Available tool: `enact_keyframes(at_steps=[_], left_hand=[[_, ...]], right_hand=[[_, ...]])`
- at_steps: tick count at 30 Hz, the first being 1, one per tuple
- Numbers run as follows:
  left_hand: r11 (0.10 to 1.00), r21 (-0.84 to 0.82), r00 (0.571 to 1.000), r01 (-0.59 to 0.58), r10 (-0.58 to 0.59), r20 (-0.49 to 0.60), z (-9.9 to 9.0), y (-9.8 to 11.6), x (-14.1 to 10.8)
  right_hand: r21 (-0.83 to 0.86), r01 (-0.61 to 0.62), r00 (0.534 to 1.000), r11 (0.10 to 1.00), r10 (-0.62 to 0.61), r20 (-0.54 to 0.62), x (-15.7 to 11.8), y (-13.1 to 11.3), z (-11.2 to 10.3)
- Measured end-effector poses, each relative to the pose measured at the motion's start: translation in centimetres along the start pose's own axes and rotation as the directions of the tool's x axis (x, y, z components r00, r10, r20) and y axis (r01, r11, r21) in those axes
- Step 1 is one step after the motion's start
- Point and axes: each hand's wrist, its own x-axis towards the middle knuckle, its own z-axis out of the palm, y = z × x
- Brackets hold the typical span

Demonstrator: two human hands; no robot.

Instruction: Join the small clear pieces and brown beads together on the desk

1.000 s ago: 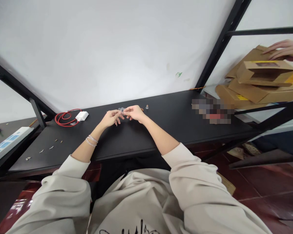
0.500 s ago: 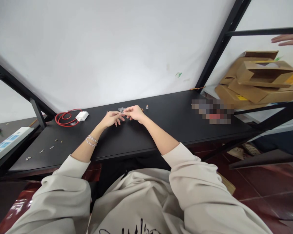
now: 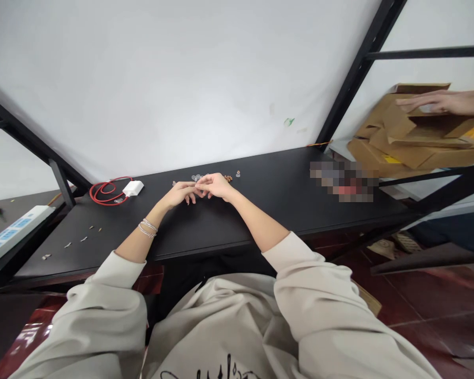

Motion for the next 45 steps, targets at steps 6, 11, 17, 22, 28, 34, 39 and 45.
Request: enact_keyframes(at_steps=[6, 11, 17, 22, 28, 34, 39, 45], left_hand=[[0.995, 0.071, 0.998, -0.066, 0.065, 0.015, 0.1, 0.1, -0.4], [0.992, 0.109, 0.998, -0.065, 0.062, 0.031, 0.2, -0.2, -0.1], [0.994, 0.094, 0.998, -0.058, 0.059, -0.011, 0.5, -0.1, 0.0], [0.998, 0.06, 0.997, -0.003, 0.008, -0.082, 0.6, -0.1, 0.2], [0.998, 0.057, 0.995, -0.003, 0.008, -0.097, 0.6, -0.2, 0.2], [0.994, 0.108, 0.986, -0.037, 0.054, -0.159, 0.7, -0.2, 0.1], [0.993, 0.116, 0.976, 0.001, 0.025, -0.217, 0.9, 0.6, -0.1], [0.973, 0.23, 0.956, -0.031, 0.096, -0.277, 0.7, 0.5, -0.1]], right_hand=[[-0.006, 0.013, 1.0, 1.0, -0.013, -0.023, 0.3, 0.3, -0.2], [0.032, 0.021, 0.999, 0.999, -0.02, -0.025, 0.3, 0.2, -0.2], [0.066, -0.009, 0.999, 0.998, 0.011, -0.032, 0.2, 0.0, -0.1], [0.076, -0.013, 0.999, 0.997, 0.016, -0.035, 0.3, 0.0, 0.0], [0.043, -0.036, 0.995, 0.998, 0.04, -0.093, 0.2, -0.4, 0.1], [-0.087, -0.047, 0.986, 0.995, 0.032, -0.166, 0.2, -0.3, 0.2], [-0.135, -0.079, 0.976, 0.988, 0.049, -0.213, 0.3, -0.4, 0.1], [-0.227, -0.076, 0.974, 0.971, 0.024, -0.225, 0.4, -0.1, 0.0]])
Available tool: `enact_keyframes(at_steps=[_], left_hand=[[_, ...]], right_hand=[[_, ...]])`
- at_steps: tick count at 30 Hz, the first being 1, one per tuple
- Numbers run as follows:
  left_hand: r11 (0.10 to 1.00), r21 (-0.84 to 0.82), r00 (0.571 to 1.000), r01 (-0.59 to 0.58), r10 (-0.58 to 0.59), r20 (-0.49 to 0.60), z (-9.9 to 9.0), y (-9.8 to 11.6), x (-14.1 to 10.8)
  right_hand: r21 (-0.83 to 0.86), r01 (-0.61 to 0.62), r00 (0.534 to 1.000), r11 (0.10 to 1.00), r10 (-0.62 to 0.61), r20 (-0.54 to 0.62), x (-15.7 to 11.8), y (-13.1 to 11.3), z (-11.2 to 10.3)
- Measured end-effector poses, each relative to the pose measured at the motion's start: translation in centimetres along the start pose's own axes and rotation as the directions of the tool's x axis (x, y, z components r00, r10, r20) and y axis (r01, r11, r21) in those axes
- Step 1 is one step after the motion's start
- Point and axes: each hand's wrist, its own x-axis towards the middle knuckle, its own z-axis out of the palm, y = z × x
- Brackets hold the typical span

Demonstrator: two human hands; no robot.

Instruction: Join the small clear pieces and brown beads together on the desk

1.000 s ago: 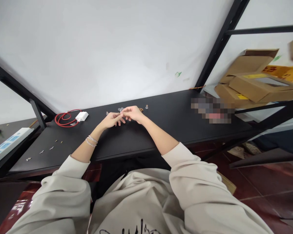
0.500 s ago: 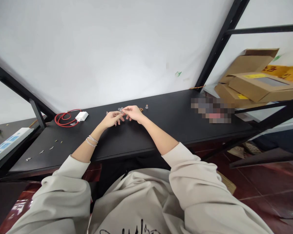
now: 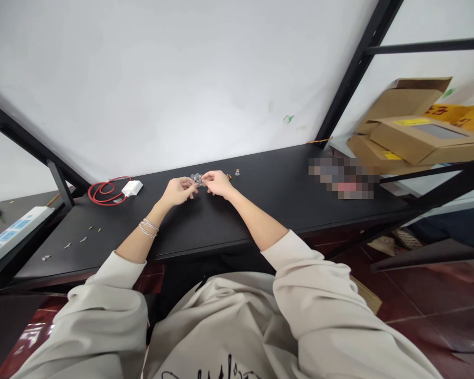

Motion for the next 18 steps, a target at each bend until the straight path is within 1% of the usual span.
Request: enact_keyframes(at_steps=[4, 10, 15, 18], left_hand=[[0.994, 0.095, 0.997, -0.045, 0.05, -0.053, -0.1, -0.3, 0.0], [0.947, 0.307, 0.979, -0.094, 0.144, -0.144, -0.4, 0.7, -0.3], [0.892, 0.441, 0.972, -0.098, 0.181, -0.149, -0.5, 1.1, -0.4], [0.881, 0.464, 0.974, -0.094, 0.179, -0.141, -0.4, 1.2, -0.4]], right_hand=[[-0.026, 0.022, 1.0, 0.999, -0.021, 0.01, 0.1, 0.3, 0.0], [-0.023, 0.019, 1.0, 1.0, -0.018, 0.019, 0.0, 0.2, 0.1], [-0.015, 0.024, 0.999, 1.0, -0.024, 0.022, -0.1, 0.2, 0.1], [-0.025, 0.024, 0.999, 0.999, -0.023, 0.024, 0.0, 0.3, 0.2]])
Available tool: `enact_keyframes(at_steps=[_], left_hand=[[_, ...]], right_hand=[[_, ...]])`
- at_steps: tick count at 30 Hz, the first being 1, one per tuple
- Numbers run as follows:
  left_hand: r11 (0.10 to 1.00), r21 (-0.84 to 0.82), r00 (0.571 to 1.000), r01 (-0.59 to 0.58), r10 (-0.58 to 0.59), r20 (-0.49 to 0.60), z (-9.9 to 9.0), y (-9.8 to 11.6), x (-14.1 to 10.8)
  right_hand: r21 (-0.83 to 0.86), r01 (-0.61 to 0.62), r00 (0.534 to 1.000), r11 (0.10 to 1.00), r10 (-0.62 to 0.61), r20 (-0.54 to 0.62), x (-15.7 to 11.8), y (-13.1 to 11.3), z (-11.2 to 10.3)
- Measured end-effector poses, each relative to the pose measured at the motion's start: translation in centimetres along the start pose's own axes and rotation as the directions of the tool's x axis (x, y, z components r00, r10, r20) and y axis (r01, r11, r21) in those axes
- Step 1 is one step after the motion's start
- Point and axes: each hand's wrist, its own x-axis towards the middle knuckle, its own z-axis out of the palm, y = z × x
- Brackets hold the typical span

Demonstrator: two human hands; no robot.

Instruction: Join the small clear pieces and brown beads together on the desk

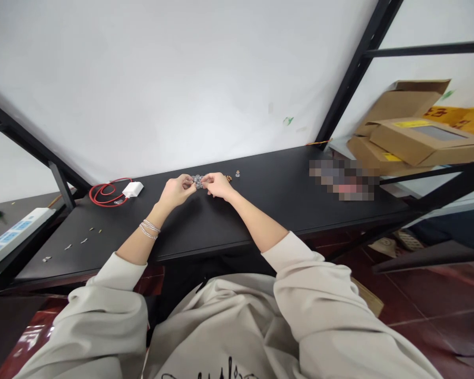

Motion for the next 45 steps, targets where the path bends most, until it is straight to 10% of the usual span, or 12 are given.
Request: enact_keyframes(at_steps=[5, 12, 23, 35, 45], left_hand=[[1.0, 0.02, 0.997, 0.021, -0.023, 0.073, -0.1, -0.1, 0.0], [0.993, 0.064, 0.975, 0.102, -0.113, 0.19, -0.2, -1.7, 0.6], [0.993, -0.065, 0.988, 0.102, -0.093, 0.127, -0.1, -3.1, 1.1], [0.934, -0.084, 0.926, 0.347, -0.355, -0.13, -2.5, -7.6, 2.0], [0.925, 0.015, 0.918, 0.38, -0.375, -0.125, -2.3, -8.0, 1.6]], right_hand=[[-0.122, 0.029, 0.989, 0.992, -0.046, -0.144, 0.7, 0.6, -0.2], [-0.36, -0.046, 0.816, 0.932, -0.173, -0.552, 2.0, 1.1, -3.7], [-0.508, -0.208, 0.946, 0.836, 0.039, -0.323, 1.6, 1.3, -3.3], [-0.582, -0.181, 0.963, 0.792, 0.024, -0.267, 1.8, 1.4, -3.1], [-0.569, -0.192, 0.96, 0.8, 0.034, -0.277, 1.7, 1.1, -3.2]])
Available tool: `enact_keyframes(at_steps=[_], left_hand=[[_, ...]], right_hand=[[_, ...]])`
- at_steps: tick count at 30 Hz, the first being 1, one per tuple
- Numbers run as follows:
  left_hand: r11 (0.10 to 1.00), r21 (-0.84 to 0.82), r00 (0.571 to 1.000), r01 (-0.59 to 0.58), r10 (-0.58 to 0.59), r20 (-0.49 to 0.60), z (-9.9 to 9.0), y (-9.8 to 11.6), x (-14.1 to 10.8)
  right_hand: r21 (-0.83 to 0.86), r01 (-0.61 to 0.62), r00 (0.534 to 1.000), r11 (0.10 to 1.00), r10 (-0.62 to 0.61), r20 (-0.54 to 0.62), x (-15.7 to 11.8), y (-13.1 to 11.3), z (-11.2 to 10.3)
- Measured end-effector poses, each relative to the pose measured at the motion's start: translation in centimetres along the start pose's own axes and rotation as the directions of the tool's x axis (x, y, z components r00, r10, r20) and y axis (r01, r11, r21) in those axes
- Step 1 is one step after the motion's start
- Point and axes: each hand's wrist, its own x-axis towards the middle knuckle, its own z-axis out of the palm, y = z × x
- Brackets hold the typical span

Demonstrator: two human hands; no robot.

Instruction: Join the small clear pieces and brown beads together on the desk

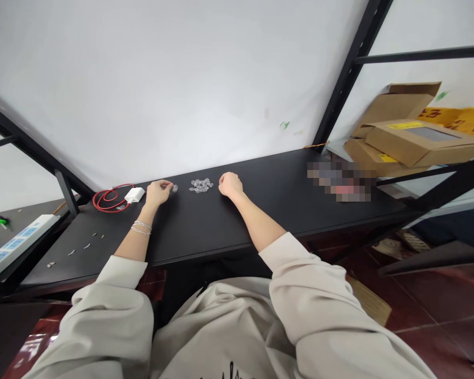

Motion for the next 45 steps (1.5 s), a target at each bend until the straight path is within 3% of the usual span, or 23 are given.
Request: enact_keyframes(at_steps=[20, 26, 29, 33, 38, 45], left_hand=[[0.995, 0.079, 0.997, -0.056, 0.051, 0.066, 1.5, -0.4, 0.2], [0.99, 0.1, 0.989, -0.096, 0.084, 0.121, 1.8, -0.4, 0.0], [0.986, 0.072, 0.983, -0.153, 0.145, 0.109, 2.0, 0.4, -0.5], [0.945, -0.002, 0.933, -0.328, 0.324, 0.156, 2.5, 2.3, -1.8], [0.878, -0.034, 0.834, -0.478, 0.465, 0.298, 3.2, 3.9, -3.0], [0.881, -0.051, 0.831, -0.47, 0.461, 0.31, 2.9, 3.9, -2.8]], right_hand=[[0.035, 0.011, 0.999, 0.999, -0.01, -0.033, -0.2, -0.2, 0.1], [0.126, 0.031, 0.994, 0.992, -0.017, -0.108, -0.1, -0.5, 0.2], [0.237, 0.046, 0.996, 0.97, -0.025, -0.091, -0.4, -0.7, 0.3], [0.379, 0.065, 0.998, 0.923, -0.059, -0.029, -0.7, -0.9, 0.6], [0.322, 0.142, 0.989, 0.936, -0.121, -0.086, -0.3, -0.7, 1.0], [0.296, 0.14, 0.989, 0.945, -0.146, -0.003, -0.5, -0.5, 1.1]])
